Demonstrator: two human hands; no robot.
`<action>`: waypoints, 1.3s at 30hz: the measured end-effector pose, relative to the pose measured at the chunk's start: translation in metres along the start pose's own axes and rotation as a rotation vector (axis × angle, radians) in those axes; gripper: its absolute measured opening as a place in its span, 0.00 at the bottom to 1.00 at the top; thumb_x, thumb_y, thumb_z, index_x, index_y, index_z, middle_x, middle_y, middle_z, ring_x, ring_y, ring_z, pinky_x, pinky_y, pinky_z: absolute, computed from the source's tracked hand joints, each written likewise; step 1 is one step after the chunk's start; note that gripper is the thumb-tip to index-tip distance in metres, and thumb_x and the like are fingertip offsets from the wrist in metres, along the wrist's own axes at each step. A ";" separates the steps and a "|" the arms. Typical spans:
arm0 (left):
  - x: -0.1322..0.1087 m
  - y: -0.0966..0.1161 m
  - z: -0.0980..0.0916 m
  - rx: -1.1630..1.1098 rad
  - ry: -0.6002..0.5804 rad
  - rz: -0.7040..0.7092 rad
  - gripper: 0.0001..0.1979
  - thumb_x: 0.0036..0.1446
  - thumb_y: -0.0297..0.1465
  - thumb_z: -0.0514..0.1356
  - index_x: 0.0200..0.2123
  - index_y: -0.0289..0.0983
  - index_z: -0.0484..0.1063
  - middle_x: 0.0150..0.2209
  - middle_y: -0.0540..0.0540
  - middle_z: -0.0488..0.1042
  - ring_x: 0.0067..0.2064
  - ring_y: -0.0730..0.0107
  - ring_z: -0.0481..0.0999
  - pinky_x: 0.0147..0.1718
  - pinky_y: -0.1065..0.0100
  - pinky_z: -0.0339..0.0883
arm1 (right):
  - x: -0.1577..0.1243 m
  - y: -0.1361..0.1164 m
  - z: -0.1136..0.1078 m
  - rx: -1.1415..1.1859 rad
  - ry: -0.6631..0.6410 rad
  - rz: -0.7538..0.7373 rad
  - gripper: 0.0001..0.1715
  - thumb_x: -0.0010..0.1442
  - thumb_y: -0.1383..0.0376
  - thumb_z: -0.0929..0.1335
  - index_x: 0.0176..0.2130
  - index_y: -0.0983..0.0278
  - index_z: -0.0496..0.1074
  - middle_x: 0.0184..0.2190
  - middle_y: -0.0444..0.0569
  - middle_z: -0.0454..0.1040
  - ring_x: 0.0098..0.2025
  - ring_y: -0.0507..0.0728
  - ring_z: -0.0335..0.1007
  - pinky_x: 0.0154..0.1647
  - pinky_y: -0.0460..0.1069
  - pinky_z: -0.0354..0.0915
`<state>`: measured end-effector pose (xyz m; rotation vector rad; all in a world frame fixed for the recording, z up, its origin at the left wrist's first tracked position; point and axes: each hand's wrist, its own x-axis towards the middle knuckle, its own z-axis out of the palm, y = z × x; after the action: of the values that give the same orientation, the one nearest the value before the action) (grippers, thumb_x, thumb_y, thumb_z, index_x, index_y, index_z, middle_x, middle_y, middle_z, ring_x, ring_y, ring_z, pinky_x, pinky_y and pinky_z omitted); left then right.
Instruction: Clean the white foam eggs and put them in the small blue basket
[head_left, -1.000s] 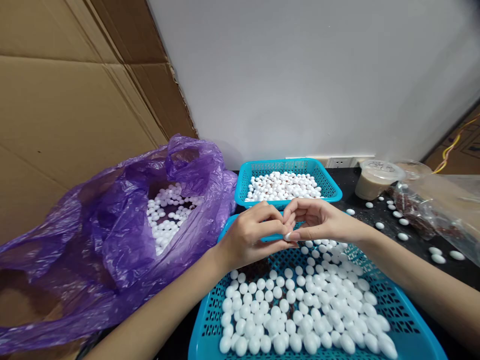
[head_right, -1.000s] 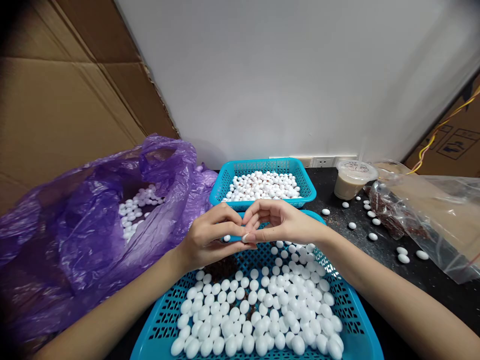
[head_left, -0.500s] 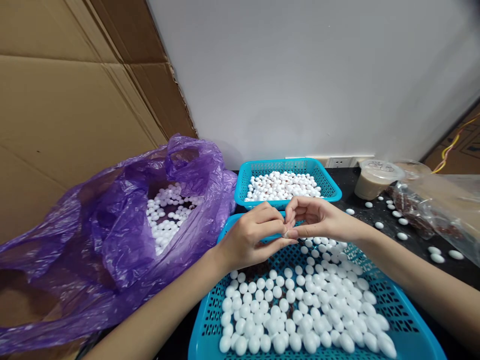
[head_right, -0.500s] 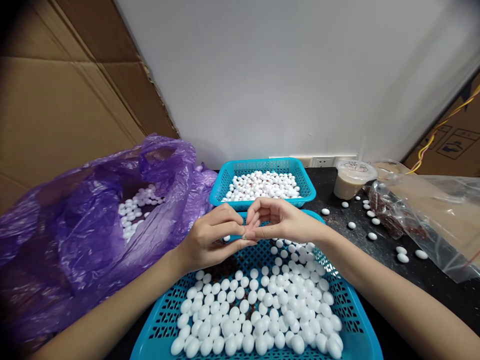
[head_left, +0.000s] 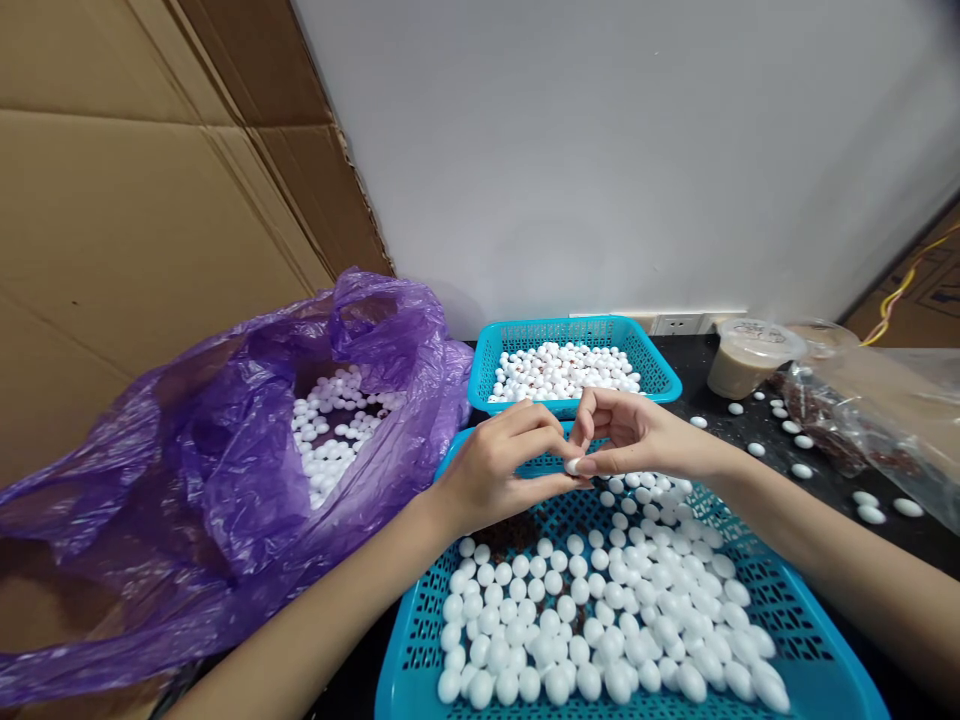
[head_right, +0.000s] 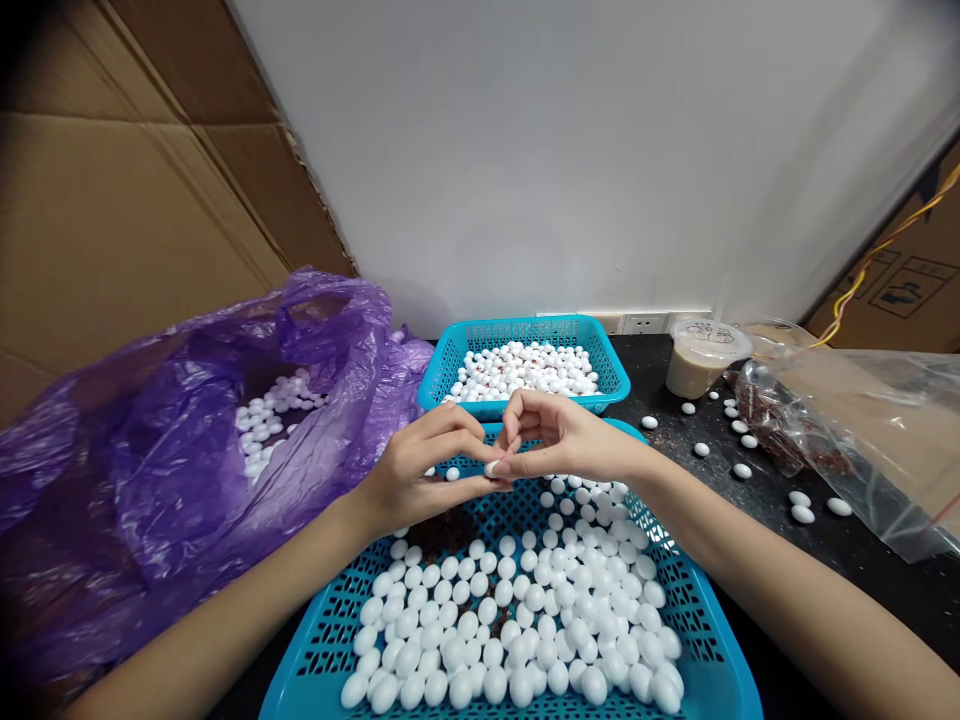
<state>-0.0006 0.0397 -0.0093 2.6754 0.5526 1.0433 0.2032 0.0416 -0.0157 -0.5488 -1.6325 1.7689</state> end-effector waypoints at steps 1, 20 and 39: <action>0.000 0.000 0.000 -0.007 -0.009 0.003 0.05 0.53 0.31 0.63 0.33 0.36 0.71 0.31 0.49 0.68 0.34 0.73 0.68 0.33 0.71 0.63 | 0.000 -0.001 0.001 -0.005 -0.002 -0.001 0.14 0.51 0.70 0.72 0.31 0.64 0.61 0.32 0.44 0.70 0.34 0.50 0.70 0.36 0.46 0.67; 0.001 0.000 0.003 0.030 0.062 -0.313 0.16 0.52 0.32 0.63 0.42 0.37 0.62 0.37 0.48 0.64 0.36 0.72 0.67 0.35 0.70 0.65 | 0.007 0.006 -0.010 -0.040 0.508 -0.100 0.13 0.48 0.67 0.71 0.29 0.63 0.62 0.41 0.48 0.68 0.37 0.53 0.70 0.37 0.50 0.70; 0.001 0.009 -0.023 0.313 -0.731 -0.539 0.10 0.52 0.25 0.51 0.28 0.37 0.73 0.28 0.48 0.74 0.30 0.69 0.72 0.28 0.70 0.60 | 0.006 0.016 -0.009 -0.612 0.420 -0.240 0.04 0.57 0.67 0.65 0.36 0.61 0.68 0.43 0.49 0.67 0.41 0.54 0.66 0.38 0.50 0.66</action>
<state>-0.0138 0.0332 0.0110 2.6307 1.2230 -0.1803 0.2025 0.0525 -0.0314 -0.8857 -1.8200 0.8845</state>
